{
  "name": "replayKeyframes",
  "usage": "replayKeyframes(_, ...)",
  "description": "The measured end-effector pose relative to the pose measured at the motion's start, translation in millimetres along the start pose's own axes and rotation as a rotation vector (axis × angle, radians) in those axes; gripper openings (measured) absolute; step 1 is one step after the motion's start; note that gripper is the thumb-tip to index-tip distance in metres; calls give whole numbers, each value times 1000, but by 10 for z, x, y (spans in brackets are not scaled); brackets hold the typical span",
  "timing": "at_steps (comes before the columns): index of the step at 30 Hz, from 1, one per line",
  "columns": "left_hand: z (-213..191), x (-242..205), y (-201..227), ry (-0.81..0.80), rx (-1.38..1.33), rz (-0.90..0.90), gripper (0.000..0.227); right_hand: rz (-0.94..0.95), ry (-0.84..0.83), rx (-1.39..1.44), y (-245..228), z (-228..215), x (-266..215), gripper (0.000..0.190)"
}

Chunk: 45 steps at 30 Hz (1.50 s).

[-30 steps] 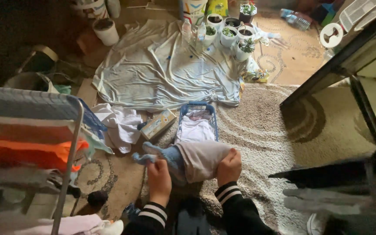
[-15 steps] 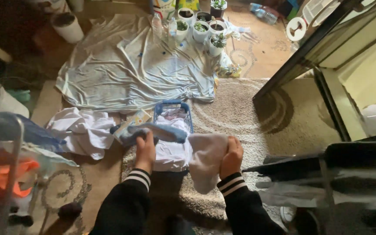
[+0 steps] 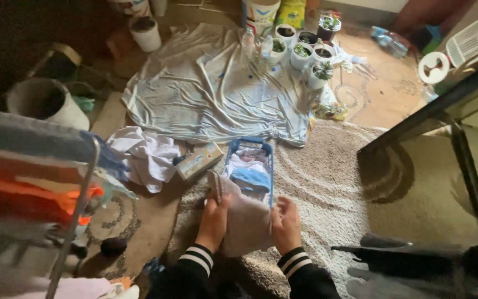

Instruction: The person removes white clothes from a metal drying rack and folds them into a blue laundry basket on the floor.

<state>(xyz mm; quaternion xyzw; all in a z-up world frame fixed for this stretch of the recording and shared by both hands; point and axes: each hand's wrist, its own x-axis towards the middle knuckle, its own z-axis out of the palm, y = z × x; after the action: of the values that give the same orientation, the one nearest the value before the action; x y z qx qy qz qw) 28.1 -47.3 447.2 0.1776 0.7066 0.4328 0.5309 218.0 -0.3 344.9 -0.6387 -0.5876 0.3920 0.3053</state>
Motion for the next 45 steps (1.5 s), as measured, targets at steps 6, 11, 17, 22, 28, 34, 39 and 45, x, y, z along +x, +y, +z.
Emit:
replayKeyframes(6,-312,440,-1479,-180,450,580,54,-167,-411,163,-922,264,-725,46)
replayKeyframes(11,-747,-637,-960,-133,297,492,52,-416,-254,91,-889,459,-1239,21)
replayKeyframes(17,-1292,-1480,-859,201,259,221,49,-184,-194,230,-1050,520,-1794,28)
replayKeyframes(22,-1468,-1590,-1432,145,75,376,47,-287,-159,380,-1359,438,-2266,30)
replayKeyframes(28,-1583,-2125,-1622,57,92,525,46,-316,-283,222,-1661,101,-2670,29)
replayKeyframes(34,-1777,-2969,-1300,218,158,484,43,-350,-322,-239,-2079,-327,-2830,48)
replayKeyframes(39,-2138,-2899,-1710,271,778,605,46,-437,-378,-97,-2312,-695,-2875,28)
replayKeyframes(45,-2652,-3011,-3154,476,1052,571,39,-564,-261,187,-2063,-542,-2501,26)
